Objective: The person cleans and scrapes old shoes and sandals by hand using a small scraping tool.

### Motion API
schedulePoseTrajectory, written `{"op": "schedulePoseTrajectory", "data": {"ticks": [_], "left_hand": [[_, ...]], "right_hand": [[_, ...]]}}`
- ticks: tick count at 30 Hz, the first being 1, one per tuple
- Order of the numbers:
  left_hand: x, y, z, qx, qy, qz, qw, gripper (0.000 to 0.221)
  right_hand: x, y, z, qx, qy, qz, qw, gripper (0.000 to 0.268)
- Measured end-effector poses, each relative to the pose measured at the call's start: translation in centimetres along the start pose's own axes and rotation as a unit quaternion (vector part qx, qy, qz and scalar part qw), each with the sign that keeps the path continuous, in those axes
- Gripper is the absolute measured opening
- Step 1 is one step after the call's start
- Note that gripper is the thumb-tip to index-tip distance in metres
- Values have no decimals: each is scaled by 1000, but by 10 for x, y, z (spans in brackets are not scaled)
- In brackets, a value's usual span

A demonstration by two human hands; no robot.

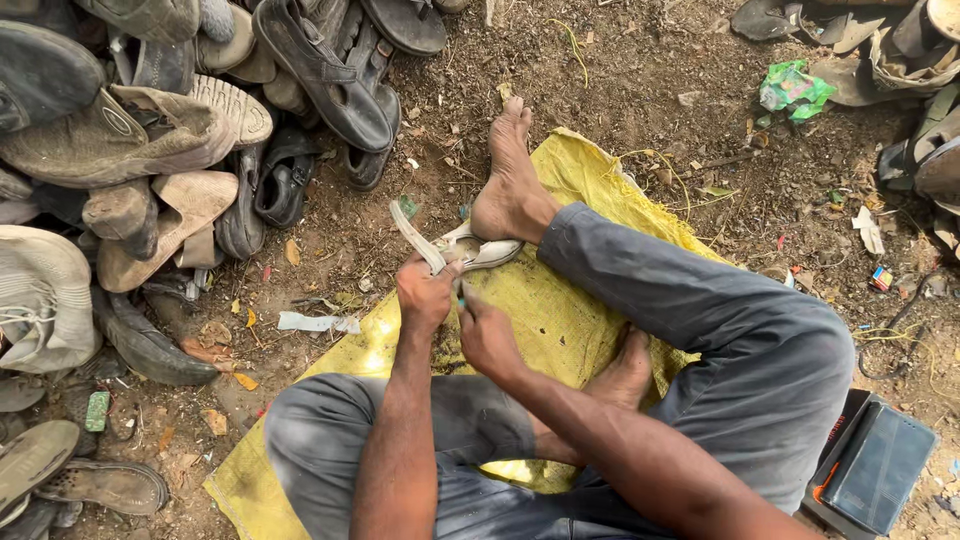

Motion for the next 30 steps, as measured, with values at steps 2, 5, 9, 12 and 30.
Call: {"op": "schedulePoseTrajectory", "data": {"ticks": [2,5,9,12,30], "left_hand": [[1,-7,-12,-127,-14,-58,990,22],[4,-27,-49,-180,16,-52,982,25],[-8,-33,-85,16,-50,-13,999,26],[-10,-19,-132,122,288,174,934,27],[-60,94,-54,232,223,150,935,20]], "right_hand": [[-33,2,-4,-83,-106,3,991,30],[-59,17,-34,-113,40,99,988,33],[-56,-7,-1,-19,-10,80,997,41],[-59,-32,-24,-75,111,138,981,45],[-44,-148,-69,195,109,-72,972,41]]}}
Point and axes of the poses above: each hand's wrist, its own x-axis towards the middle knuckle, its own y-axis out of the palm, z = x × y, the point moved 7 cm from there along x, towards the middle knuckle, and after that the axes turned 12 degrees about y, right-handed, at the moved point
